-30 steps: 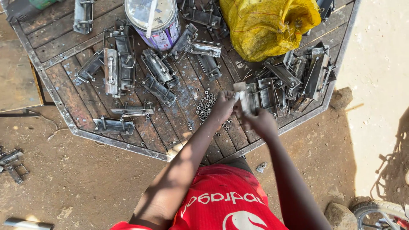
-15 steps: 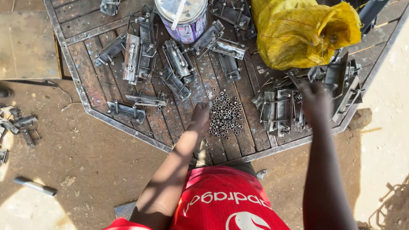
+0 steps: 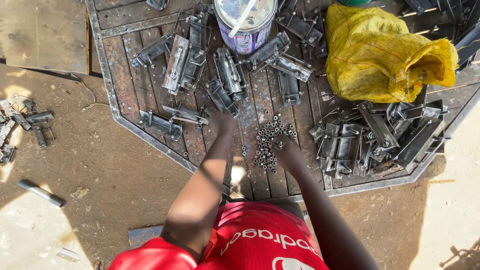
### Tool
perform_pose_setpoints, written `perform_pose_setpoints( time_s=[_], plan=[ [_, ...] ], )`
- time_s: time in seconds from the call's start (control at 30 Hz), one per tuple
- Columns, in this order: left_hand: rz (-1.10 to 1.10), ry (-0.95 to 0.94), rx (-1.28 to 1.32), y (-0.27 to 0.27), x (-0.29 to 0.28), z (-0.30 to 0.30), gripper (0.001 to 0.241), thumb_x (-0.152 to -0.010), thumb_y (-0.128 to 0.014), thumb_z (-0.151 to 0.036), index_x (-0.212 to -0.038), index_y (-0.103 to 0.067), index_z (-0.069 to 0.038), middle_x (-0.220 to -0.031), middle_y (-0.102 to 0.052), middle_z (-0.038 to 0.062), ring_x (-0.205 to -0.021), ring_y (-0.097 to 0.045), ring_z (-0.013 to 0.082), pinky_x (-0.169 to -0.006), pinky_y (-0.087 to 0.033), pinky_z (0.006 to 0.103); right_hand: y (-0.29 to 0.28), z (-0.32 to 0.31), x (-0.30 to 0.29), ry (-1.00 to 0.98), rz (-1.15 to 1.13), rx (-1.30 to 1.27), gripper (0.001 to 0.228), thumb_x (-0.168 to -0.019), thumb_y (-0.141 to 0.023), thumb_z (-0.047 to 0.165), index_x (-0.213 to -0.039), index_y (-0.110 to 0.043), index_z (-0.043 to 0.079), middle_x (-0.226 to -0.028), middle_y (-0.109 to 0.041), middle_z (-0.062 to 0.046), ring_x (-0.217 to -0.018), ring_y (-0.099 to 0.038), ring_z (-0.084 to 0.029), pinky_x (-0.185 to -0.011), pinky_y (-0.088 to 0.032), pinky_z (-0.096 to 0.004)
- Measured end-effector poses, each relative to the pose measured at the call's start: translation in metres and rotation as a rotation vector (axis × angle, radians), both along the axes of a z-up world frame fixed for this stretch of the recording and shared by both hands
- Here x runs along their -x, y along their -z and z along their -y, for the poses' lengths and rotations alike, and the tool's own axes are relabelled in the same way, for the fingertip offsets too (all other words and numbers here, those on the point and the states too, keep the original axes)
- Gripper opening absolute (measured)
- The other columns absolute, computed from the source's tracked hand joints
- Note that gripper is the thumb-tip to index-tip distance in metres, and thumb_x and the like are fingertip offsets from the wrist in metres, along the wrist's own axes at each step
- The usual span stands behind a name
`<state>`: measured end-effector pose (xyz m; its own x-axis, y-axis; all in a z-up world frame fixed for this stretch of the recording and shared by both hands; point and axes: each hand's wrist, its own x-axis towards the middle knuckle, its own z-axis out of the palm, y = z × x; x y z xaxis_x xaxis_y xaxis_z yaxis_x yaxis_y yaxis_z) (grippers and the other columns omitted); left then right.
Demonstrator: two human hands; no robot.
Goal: Inserting small metal nuts into designated holes on metal frame components on a workbench
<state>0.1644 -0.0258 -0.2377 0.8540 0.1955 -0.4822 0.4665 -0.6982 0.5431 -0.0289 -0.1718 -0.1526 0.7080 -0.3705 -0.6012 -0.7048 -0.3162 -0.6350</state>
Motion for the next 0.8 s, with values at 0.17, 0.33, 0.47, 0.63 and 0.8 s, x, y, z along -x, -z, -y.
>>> perform_pose_setpoints(
  time_s=[0.17,0.33,0.47,0.63,0.8],
  plan=[
    [-0.188,-0.032,0.047,0.022,-0.013,0.009,0.057,-0.102,-0.046,-0.022,-0.144,-0.014,0.0,-0.126,-0.049,0.032,-0.103,-0.065,0.04,-0.085,-0.059,0.0524,-0.008,0.0,-0.003,0.002,0.032,-0.022,0.035,-0.093,-0.067,0.025,-0.123,-0.069,0.009,-0.118,-0.066,-0.026,-0.113,-0.067,-0.047,-0.094,-0.055,-0.056],
    [-0.235,-0.083,0.164,0.071,-0.018,-0.012,0.069,-0.1,-0.052,-0.027,-0.156,-0.018,-0.007,-0.132,-0.055,0.025,-0.108,-0.064,0.0354,-0.09,-0.058,0.0537,-0.005,-0.002,0.0,0.011,-0.006,-0.084,0.036,-0.094,-0.068,0.026,-0.127,-0.068,0.011,-0.123,-0.069,-0.021,-0.118,-0.067,-0.041,-0.098,-0.054,-0.054],
    [-0.17,-0.281,0.716,0.055,0.004,-0.043,0.022,-0.088,-0.06,-0.014,-0.103,-0.059,0.003,-0.078,-0.061,0.017,-0.059,-0.057,0.0212,-0.051,-0.043,0.0406,-0.032,-0.014,-0.01,0.032,-0.035,-0.149,0.038,-0.095,-0.065,0.028,-0.129,-0.068,0.011,-0.127,-0.069,-0.019,-0.123,-0.065,-0.039,-0.102,-0.052,-0.054],
    [-0.409,-0.483,1.053,-0.078,0.026,-0.04,0.015,-0.086,-0.061,-0.008,-0.097,-0.056,0.002,-0.086,-0.059,0.015,-0.069,-0.055,0.0195,-0.061,-0.047,0.0303,-0.061,-0.024,-0.04,0.152,0.037,-0.413,0.054,-0.108,-0.052,0.036,-0.148,-0.048,0.0,-0.145,-0.051,-0.032,-0.135,-0.05,-0.05,-0.107,-0.046,-0.06],
    [-0.492,-0.346,1.114,-0.096,0.054,-0.047,0.017,-0.082,-0.067,-0.016,-0.095,-0.063,-0.006,-0.082,-0.065,0.01,-0.068,-0.063,0.0232,-0.059,-0.053,0.0321,-0.086,-0.039,-0.069,0.265,0.07,-0.633,0.075,-0.109,-0.05,0.04,-0.159,-0.02,-0.008,-0.154,-0.034,-0.038,-0.14,-0.044,-0.049,-0.115,-0.043,-0.062]
  ],
)
